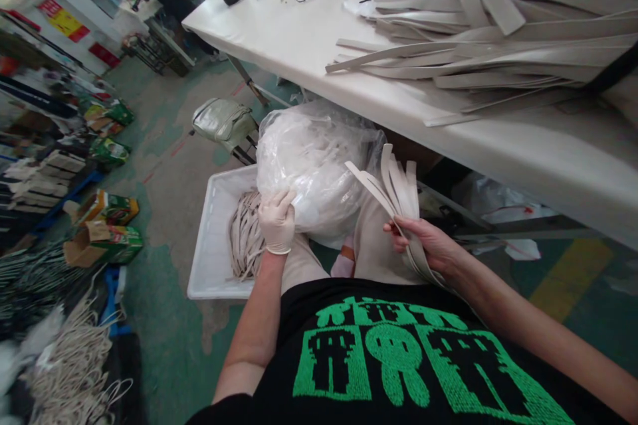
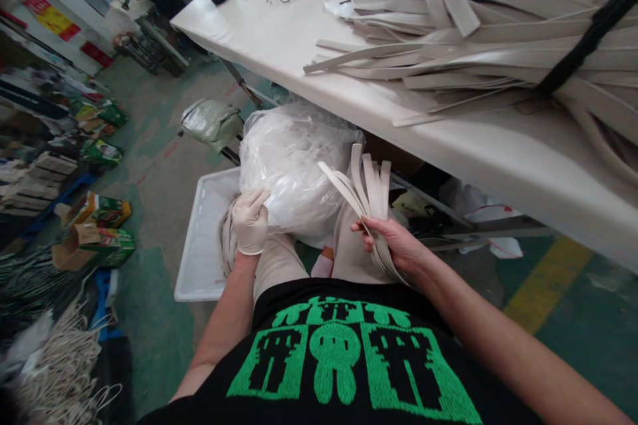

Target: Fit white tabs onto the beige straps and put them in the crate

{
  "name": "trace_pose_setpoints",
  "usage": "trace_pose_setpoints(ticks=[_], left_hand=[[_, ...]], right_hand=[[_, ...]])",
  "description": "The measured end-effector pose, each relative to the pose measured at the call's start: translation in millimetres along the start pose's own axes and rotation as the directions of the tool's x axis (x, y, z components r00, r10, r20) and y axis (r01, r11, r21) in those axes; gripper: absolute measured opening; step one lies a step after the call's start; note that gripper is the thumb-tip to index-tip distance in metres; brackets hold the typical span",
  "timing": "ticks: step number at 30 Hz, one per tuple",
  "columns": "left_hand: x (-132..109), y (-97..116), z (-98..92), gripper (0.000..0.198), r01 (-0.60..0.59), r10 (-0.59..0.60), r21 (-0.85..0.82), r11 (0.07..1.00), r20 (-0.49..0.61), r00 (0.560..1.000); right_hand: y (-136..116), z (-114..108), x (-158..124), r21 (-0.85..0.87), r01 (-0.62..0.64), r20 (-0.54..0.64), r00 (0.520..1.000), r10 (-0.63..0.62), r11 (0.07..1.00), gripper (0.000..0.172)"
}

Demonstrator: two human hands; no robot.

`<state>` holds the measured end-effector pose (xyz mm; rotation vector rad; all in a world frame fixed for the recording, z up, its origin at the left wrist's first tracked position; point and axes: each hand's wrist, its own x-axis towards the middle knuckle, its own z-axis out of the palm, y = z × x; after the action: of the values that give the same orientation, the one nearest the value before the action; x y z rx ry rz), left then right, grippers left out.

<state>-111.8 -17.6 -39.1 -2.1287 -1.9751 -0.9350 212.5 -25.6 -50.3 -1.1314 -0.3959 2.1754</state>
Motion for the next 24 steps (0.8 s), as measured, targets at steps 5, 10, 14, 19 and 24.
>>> trace_pose_setpoints(ticks=[5, 10, 14, 19, 24], left_hand=[[-15, 11, -3.6, 0.032, 0.023, -0.016, -0.050, 0.999, 0.132, 0.991], [-13, 22, 6.1, 0.024, 0.027, -0.034, 0.034, 0.999, 0.254, 0.967], [-7, 27, 11.4, 0.018, 0.033, -0.065, 0.112, 0.993, 0.294, 0.954], [-19, 19, 3.4, 0.033, 0.169, -0.176, 0.055, 0.984, 0.192, 0.965], [-46, 24, -20.7, 0.032, 0.583, -0.495, -0.276, 0.765, 0.327, 0.805]], right_hand=[[-5, 38, 13, -0.195, 0.072, 0.149, 0.988, -0.043, 0.978, 0.037], [7, 77, 44, -0.352, 0.141, 0.213, 0.975, -0.068, 0.925, 0.038], [20, 89, 60, -0.393, 0.168, 0.217, 0.972, -0.086, 0.904, 0.036], [14, 88, 52, -0.380, 0.166, 0.222, 0.971, -0.084, 0.910, 0.031], [10, 88, 45, -0.409, 0.181, 0.193, 0.975, -0.108, 0.894, 0.030]])
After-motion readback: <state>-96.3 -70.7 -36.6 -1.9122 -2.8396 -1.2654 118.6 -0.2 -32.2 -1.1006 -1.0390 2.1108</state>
